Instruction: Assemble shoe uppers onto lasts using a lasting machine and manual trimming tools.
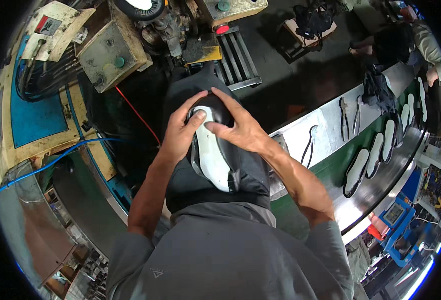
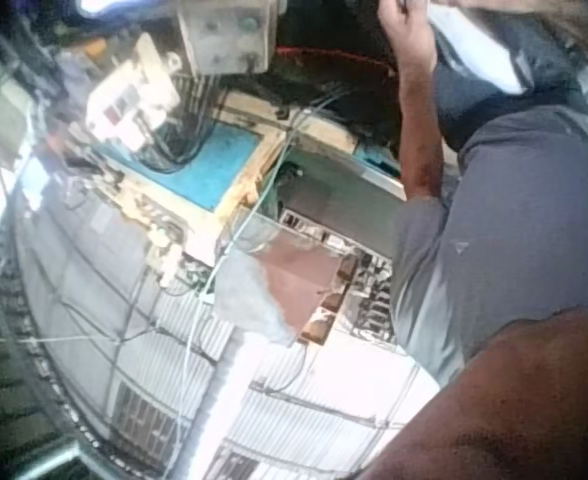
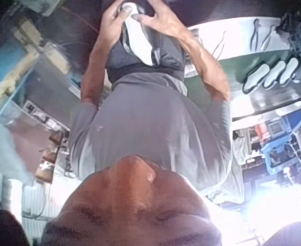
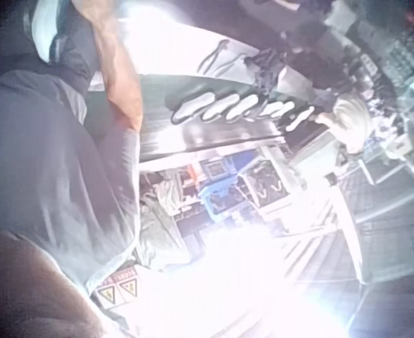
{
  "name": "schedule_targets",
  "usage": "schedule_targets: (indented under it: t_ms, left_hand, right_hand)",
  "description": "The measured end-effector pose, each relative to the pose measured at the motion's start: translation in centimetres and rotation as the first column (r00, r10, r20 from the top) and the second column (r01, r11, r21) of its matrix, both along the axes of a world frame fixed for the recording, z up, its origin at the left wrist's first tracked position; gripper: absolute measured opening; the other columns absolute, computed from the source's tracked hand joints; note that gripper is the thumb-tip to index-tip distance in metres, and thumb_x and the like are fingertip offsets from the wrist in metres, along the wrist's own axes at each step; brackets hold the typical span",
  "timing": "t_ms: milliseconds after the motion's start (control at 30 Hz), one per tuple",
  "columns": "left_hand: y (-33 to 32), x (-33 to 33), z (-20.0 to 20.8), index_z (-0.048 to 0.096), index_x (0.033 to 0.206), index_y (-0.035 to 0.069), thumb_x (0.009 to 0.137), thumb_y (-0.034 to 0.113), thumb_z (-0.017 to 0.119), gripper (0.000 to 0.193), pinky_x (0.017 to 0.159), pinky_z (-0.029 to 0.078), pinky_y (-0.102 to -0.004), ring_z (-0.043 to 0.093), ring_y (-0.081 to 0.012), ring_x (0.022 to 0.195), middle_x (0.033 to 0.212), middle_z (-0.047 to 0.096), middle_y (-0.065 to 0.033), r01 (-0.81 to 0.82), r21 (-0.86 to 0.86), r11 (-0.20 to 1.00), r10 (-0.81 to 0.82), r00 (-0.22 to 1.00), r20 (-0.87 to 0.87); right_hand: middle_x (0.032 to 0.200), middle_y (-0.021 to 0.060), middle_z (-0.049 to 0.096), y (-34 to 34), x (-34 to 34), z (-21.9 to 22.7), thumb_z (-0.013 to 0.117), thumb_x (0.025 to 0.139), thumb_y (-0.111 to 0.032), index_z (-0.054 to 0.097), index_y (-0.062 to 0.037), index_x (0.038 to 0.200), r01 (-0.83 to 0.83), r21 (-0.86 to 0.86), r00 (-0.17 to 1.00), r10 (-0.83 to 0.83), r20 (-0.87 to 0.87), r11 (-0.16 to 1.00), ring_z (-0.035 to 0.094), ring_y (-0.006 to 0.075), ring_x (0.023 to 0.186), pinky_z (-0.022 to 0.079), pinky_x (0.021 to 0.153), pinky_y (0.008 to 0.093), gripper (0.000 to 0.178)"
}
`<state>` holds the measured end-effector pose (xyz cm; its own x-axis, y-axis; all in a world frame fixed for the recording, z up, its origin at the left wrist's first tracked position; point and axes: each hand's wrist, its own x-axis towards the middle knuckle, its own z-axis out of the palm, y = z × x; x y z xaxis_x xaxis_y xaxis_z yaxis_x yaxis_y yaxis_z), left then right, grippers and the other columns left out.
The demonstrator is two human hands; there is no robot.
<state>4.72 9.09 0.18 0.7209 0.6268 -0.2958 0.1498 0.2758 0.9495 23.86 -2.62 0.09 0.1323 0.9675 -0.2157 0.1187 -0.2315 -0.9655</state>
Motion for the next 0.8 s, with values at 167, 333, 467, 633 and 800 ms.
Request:
schedule_targets:
  t_ms: [167,333,467,633,800]
  left_hand:
    - [-0.7,0.4,-1.9,0.05,0.165,0.001,0.113,0.019,0.064,0.056,0.121,0.045,-0.0364,0.058,-0.0211,0.141,0.158,0.059,-0.0124,-0.036,-0.396,0.918,0.081,0.992,0.097]
    - [-3.0,0.8,-2.5,0.05,0.165,0.004,0.115,0.02,0.061,0.054,0.123,0.043,-0.0374,0.057,-0.023,0.143,0.155,0.06,-0.0126,-0.134,-0.323,0.937,0.166,0.983,0.075]
    - [-2.9,1.3,-2.8,0.052,0.162,0.004,0.113,0.023,0.066,0.054,0.122,0.044,-0.0375,0.056,-0.0239,0.143,0.154,0.06,-0.0135,-0.074,-0.024,0.997,0.073,0.996,-0.048]
    - [-2.6,2.3,-3.2,0.05,0.158,0.004,0.111,0.025,0.069,0.055,0.12,0.045,-0.0387,0.056,-0.0235,0.141,0.153,0.058,-0.0132,-0.063,-0.008,0.998,0.062,0.995,-0.073]
    - [-3.2,1.9,-2.3,0.047,0.162,0.004,0.109,0.024,0.07,0.061,0.121,0.044,-0.0395,0.054,-0.0242,0.142,0.153,0.057,-0.0141,-0.079,-0.122,0.989,0.072,0.996,-0.058]
  right_hand:
    - [0.168,0.0192,0.048,-0.8,1.7,-2.7,0.082,0.101,-0.034,0.039,-0.0082,0.174,0.064,-0.076,0.937,-0.086,-0.339,0.995,0.049,0.03,0.152,0.037,0.128,0.0408,0.089]
    - [0.161,0.0183,0.051,-1.3,1.4,-4.2,0.08,0.101,-0.031,0.037,-0.0096,0.175,0.1,-0.105,0.834,-0.141,-0.533,0.989,0.054,0.0277,0.143,0.042,0.125,0.0414,0.088]
    - [0.157,0.0185,0.053,-1.3,1.1,-4.1,0.079,0.102,-0.028,0.035,-0.0096,0.175,0.12,-0.126,0.853,-0.167,-0.495,0.985,0.054,0.0283,0.141,0.044,0.124,0.0418,0.087]
    - [0.163,0.0249,0.05,-0.9,0.8,-4.5,0.077,0.1,-0.04,0.031,-0.0041,0.176,0.143,-0.149,0.811,-0.202,-0.55,0.978,0.049,0.0343,0.149,0.037,0.129,0.0447,0.096]
    - [0.175,0.0334,0.036,-2.8,-0.8,-3.3,0.078,0.099,-0.046,0.025,0.0006,0.176,0.192,-0.212,0.97,-0.218,-0.108,0.958,0.038,0.042,0.162,0.031,0.133,0.0462,0.104]
